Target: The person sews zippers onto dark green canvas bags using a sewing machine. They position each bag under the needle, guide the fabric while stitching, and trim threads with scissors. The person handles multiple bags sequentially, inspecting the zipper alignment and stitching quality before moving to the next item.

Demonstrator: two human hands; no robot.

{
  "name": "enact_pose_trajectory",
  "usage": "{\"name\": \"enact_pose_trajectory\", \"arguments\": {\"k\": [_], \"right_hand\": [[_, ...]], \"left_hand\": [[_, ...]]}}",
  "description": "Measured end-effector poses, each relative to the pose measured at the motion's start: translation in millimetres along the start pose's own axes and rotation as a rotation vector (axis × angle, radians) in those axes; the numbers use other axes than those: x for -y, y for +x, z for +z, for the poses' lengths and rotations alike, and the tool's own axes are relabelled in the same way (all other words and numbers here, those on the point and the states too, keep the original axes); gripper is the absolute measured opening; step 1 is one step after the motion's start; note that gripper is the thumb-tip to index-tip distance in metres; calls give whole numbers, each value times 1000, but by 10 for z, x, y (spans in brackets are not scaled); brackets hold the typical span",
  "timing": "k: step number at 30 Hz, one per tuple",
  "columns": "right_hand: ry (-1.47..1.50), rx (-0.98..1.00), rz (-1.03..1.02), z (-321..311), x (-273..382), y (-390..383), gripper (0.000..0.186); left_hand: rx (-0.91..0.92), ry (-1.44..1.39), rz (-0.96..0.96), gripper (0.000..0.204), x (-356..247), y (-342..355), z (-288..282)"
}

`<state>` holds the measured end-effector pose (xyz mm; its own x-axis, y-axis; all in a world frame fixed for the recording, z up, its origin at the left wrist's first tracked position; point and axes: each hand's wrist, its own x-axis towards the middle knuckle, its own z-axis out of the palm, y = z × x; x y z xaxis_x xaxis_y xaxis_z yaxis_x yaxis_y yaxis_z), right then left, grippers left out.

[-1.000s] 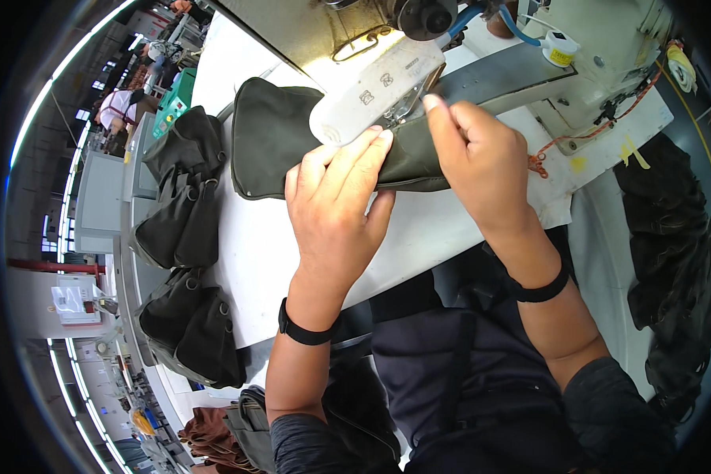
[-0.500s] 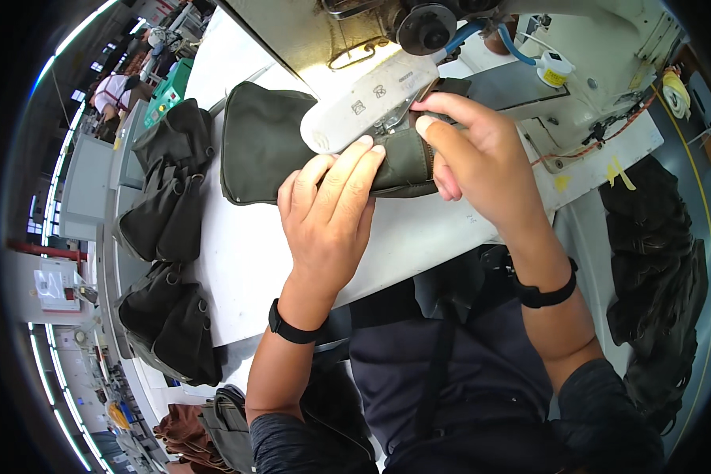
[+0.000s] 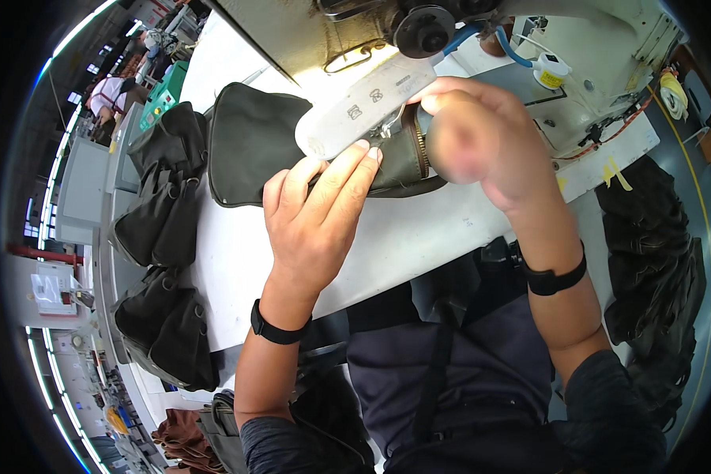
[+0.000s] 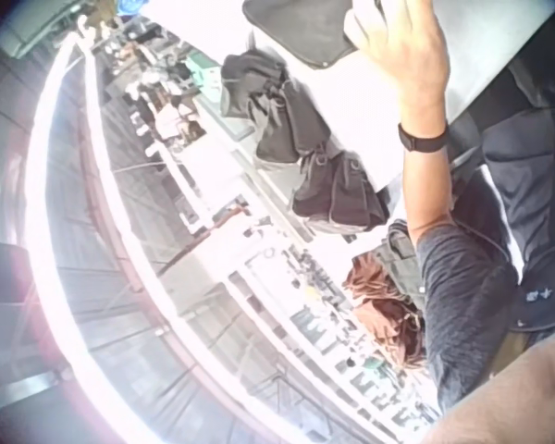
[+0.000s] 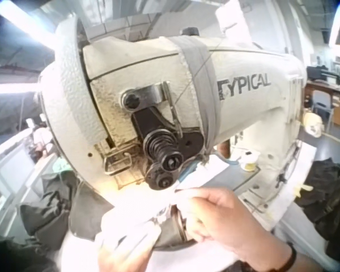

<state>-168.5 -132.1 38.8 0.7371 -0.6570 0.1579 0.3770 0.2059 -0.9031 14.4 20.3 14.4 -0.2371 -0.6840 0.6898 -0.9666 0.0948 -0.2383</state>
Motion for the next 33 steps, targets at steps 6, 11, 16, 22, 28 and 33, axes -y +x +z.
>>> {"name": "enact_pose_trajectory", "arguments": {"k": [6,11,16,22,28,33], "right_hand": [[-802,-324,-342,194,-337,-214,31],[-858,-323,-313,185,-389,-160,27],[-721,-334,-457,238,-465,-80,16],[-996,-261,-801,140,-524,-93,12],[-1139,-260,-905,105,-580,-63,13],[-1141,-265,-903,105,-599,-71,13]], "left_hand": [[-25,-37,-17,52,-24,-1,-6],[-14,-58,-21,53,-29,35,-25],[17,-86,-55,55,-50,52,-29],[37,-90,-86,55,-61,55,-36],[57,-100,-105,53,-67,63,-42],[38,-113,-117,52,-66,69,-25]]}}
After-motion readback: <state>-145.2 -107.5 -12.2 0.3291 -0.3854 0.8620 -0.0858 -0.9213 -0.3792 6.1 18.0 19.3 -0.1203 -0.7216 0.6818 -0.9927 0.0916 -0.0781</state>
